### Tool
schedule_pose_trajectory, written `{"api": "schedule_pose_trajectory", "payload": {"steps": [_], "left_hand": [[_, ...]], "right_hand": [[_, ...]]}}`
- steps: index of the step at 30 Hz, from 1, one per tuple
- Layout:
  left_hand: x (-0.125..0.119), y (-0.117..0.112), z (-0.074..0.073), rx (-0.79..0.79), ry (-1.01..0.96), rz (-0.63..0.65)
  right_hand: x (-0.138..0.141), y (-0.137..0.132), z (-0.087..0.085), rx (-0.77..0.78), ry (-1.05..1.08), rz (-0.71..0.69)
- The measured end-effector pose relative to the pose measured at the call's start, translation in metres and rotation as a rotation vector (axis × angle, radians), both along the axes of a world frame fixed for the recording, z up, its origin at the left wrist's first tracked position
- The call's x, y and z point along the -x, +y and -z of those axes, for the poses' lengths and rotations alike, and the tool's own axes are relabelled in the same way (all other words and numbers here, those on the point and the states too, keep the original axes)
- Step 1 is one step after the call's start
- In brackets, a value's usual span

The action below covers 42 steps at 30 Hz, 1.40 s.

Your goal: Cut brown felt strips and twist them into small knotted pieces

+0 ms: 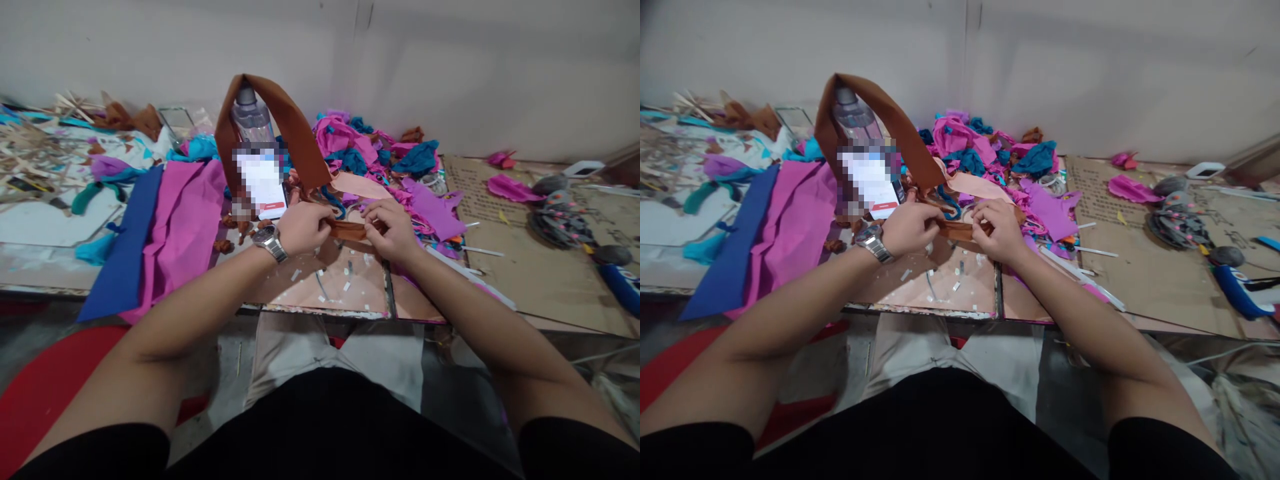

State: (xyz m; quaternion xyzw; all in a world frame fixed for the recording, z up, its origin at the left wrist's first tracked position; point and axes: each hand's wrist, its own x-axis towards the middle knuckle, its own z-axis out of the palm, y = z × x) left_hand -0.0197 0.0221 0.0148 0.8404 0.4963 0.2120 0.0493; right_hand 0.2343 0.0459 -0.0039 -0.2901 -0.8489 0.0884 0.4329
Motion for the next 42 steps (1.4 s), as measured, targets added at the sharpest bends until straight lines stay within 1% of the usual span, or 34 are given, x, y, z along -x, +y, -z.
{"api": "schedule_pose_trajectory", "payload": {"steps": [2, 4, 7, 9, 12, 16, 22, 32, 35, 39, 42], "left_hand": [[0.000, 0.000, 0.001, -0.002, 0.007, 0.002], [-0.001, -0.002, 0.000, 0.012, 0.009, 0.035], [-0.006, -0.006, -0.002, 0.034, 0.030, 0.140], [-0.009, -0.009, -0.002, 0.021, 0.049, 0.216], [-0.012, -0.011, -0.002, -0.001, 0.054, 0.274], [-0.012, -0.011, -0.001, 0.022, 0.002, 0.267], [-0.011, -0.012, -0.004, 0.072, -0.095, 0.266], [-0.008, -0.012, -0.012, 0.259, -0.219, 0.283], [-0.007, -0.011, -0.013, 0.302, -0.259, 0.295], [-0.006, -0.010, -0.012, 0.359, -0.284, 0.303], [-0.005, -0.009, -0.011, 0.368, -0.264, 0.303]], "right_hand": [[0.001, 0.000, 0.000, -0.004, -0.006, -0.002], [0.003, -0.002, 0.000, 0.009, -0.033, -0.003], [0.006, -0.006, 0.003, 0.055, -0.097, -0.029], [0.009, -0.009, 0.005, 0.078, -0.129, -0.048], [0.013, -0.012, 0.006, 0.099, -0.148, -0.067], [0.014, -0.013, 0.006, 0.103, -0.159, -0.077], [0.014, -0.013, 0.005, 0.105, -0.158, -0.084], [0.015, -0.016, 0.002, 0.091, -0.115, -0.069], [0.015, -0.016, 0.001, 0.096, -0.116, -0.061], [0.014, -0.017, 0.000, 0.077, -0.123, -0.063], [0.014, -0.017, 0.001, 0.059, -0.113, -0.052]]}}
